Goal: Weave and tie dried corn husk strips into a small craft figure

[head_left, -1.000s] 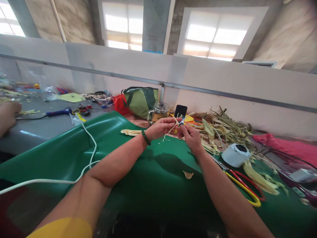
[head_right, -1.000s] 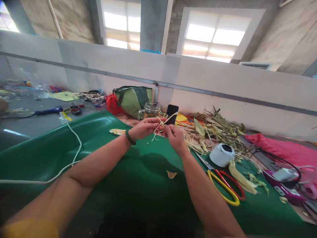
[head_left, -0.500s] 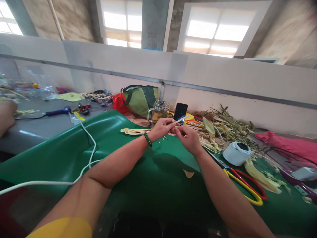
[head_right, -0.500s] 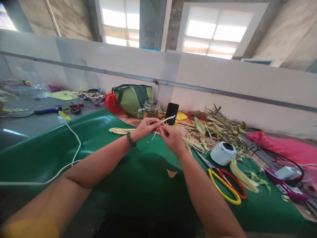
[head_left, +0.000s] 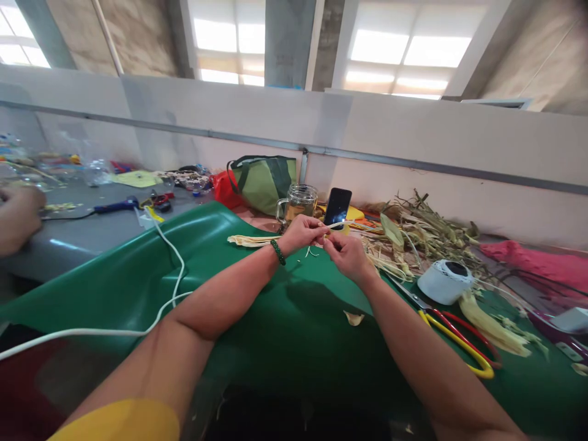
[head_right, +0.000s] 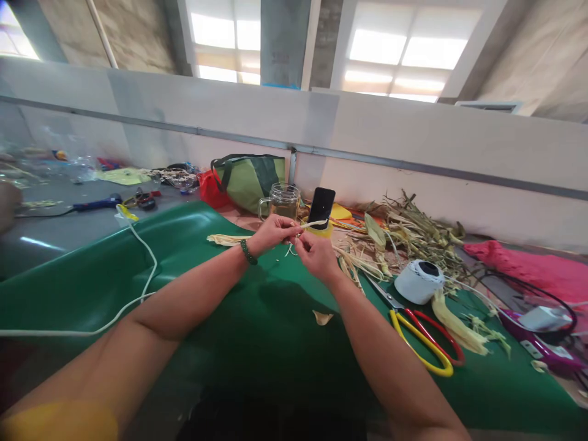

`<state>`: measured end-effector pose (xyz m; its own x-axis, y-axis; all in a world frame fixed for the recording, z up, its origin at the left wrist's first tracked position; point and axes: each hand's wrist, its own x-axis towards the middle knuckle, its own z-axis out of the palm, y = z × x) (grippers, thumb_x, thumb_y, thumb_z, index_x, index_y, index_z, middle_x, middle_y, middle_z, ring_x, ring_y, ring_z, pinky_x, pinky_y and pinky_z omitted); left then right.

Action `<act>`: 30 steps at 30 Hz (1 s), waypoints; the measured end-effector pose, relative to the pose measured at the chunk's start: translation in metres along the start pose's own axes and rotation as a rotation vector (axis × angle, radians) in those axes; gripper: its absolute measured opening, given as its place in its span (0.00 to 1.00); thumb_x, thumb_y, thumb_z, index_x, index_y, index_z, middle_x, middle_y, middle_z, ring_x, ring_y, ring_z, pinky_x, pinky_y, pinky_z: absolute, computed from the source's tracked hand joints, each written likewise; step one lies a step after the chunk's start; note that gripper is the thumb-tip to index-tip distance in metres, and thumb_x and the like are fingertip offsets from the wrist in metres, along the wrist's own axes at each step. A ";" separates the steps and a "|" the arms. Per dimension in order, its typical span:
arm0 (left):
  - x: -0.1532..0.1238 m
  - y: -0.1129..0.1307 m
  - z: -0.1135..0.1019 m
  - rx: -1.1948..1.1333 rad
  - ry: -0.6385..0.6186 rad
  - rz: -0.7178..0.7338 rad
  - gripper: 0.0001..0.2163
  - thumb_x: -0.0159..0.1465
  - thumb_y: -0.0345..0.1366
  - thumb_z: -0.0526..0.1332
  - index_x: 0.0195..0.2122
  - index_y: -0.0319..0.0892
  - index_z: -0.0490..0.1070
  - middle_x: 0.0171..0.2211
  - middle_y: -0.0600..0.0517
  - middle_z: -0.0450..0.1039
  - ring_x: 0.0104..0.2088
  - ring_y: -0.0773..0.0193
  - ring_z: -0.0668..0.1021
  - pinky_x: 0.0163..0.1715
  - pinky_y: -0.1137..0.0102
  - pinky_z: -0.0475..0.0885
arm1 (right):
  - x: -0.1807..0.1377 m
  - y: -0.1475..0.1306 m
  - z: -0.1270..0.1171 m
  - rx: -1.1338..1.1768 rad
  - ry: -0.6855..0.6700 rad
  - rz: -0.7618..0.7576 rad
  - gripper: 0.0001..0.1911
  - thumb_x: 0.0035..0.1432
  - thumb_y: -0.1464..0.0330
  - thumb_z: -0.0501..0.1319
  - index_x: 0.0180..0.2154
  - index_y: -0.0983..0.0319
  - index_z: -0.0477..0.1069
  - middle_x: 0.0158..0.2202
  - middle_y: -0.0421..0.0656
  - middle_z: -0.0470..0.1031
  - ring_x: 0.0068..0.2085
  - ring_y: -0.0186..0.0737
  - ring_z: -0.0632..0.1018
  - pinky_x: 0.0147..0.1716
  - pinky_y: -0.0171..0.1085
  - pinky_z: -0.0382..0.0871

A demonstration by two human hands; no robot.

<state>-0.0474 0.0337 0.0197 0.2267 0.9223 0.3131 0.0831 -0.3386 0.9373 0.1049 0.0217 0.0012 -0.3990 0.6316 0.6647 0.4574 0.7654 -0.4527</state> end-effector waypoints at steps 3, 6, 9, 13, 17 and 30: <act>0.001 0.000 -0.003 -0.001 -0.017 0.006 0.13 0.51 0.41 0.67 0.24 0.33 0.72 0.14 0.56 0.67 0.15 0.76 0.65 0.17 0.79 0.58 | 0.001 0.006 -0.001 0.037 -0.035 0.028 0.19 0.58 0.60 0.53 0.18 0.60 0.61 0.15 0.36 0.62 0.19 0.31 0.63 0.20 0.33 0.54; 0.000 0.002 -0.008 0.050 -0.079 0.016 0.13 0.52 0.41 0.65 0.23 0.33 0.72 0.15 0.55 0.68 0.15 0.76 0.65 0.17 0.79 0.58 | 0.000 0.013 -0.006 -0.033 0.000 0.034 0.21 0.59 0.59 0.53 0.18 0.60 0.63 0.14 0.36 0.63 0.18 0.31 0.63 0.21 0.33 0.53; -0.002 0.001 -0.009 0.180 -0.102 0.028 0.13 0.53 0.40 0.64 0.20 0.34 0.71 0.14 0.54 0.67 0.15 0.76 0.64 0.16 0.79 0.57 | -0.001 0.016 -0.009 -0.121 0.162 0.031 0.17 0.57 0.57 0.57 0.22 0.60 0.68 0.16 0.36 0.64 0.19 0.32 0.63 0.22 0.34 0.54; -0.004 -0.004 0.001 0.328 -0.157 0.058 0.09 0.50 0.31 0.61 0.15 0.35 0.69 0.12 0.56 0.64 0.15 0.75 0.64 0.17 0.78 0.58 | -0.001 0.013 -0.008 -0.128 0.136 -0.061 0.12 0.59 0.58 0.58 0.35 0.59 0.72 0.23 0.39 0.71 0.23 0.34 0.69 0.26 0.34 0.60; -0.003 -0.012 0.010 0.382 -0.219 0.060 0.09 0.49 0.27 0.56 0.13 0.36 0.67 0.10 0.58 0.62 0.14 0.75 0.63 0.16 0.78 0.57 | -0.003 0.014 -0.003 -0.248 0.089 -0.153 0.14 0.62 0.61 0.54 0.28 0.60 0.70 0.27 0.44 0.73 0.29 0.38 0.72 0.30 0.36 0.60; 0.003 -0.020 0.006 0.237 -0.238 0.010 0.16 0.53 0.44 0.64 0.18 0.35 0.69 0.14 0.54 0.68 0.14 0.73 0.66 0.17 0.78 0.60 | 0.002 0.025 0.003 -0.140 0.114 0.018 0.12 0.62 0.61 0.52 0.34 0.60 0.70 0.25 0.41 0.74 0.26 0.37 0.73 0.27 0.34 0.61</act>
<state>-0.0421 0.0420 0.0009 0.4469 0.8587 0.2509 0.2969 -0.4069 0.8639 0.1134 0.0423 -0.0108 -0.3005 0.6209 0.7240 0.5730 0.7244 -0.3833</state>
